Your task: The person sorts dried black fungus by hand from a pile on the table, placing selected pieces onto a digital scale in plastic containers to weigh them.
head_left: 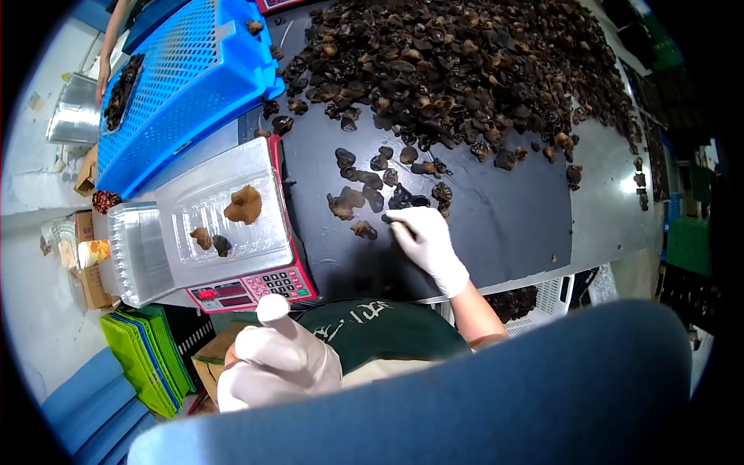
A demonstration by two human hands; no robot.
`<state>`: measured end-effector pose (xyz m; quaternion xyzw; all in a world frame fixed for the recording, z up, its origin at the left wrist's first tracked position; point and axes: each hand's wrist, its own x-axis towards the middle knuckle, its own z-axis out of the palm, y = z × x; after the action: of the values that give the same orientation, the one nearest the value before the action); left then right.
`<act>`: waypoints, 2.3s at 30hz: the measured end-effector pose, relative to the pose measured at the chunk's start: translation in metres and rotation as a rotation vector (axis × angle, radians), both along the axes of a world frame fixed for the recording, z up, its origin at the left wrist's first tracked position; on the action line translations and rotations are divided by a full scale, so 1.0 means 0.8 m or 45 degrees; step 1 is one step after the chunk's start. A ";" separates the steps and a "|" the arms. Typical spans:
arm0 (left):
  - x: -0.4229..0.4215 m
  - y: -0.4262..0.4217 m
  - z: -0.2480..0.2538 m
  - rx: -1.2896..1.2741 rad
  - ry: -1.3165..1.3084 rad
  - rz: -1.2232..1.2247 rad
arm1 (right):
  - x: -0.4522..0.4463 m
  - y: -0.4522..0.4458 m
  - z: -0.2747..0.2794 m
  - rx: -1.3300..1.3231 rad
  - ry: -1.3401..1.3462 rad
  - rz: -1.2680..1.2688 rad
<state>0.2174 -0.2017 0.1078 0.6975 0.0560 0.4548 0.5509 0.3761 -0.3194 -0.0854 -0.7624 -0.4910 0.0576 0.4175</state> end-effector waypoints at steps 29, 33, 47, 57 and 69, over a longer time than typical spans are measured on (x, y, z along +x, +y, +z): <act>0.128 0.082 -0.230 0.410 0.930 0.257 | 0.097 -0.081 0.013 0.628 1.226 -0.366; 0.133 0.069 -0.293 0.665 1.470 0.303 | 0.102 -0.007 -0.063 -0.168 -0.255 -0.533; 0.012 0.048 -0.260 0.539 1.028 0.058 | 0.008 -0.068 -0.017 -0.062 -0.014 0.348; 0.172 0.094 -0.293 0.771 1.722 -0.033 | -0.011 -0.055 -0.053 -0.336 -0.240 -0.081; -0.023 0.041 -0.244 0.329 1.028 -0.044 | 0.016 -0.052 -0.031 0.135 0.164 0.219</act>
<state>0.1992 -0.1691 -0.0873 0.8839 0.1981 0.1392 0.4001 0.3886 -0.3612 -0.1103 -0.6889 -0.5292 0.1160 0.4816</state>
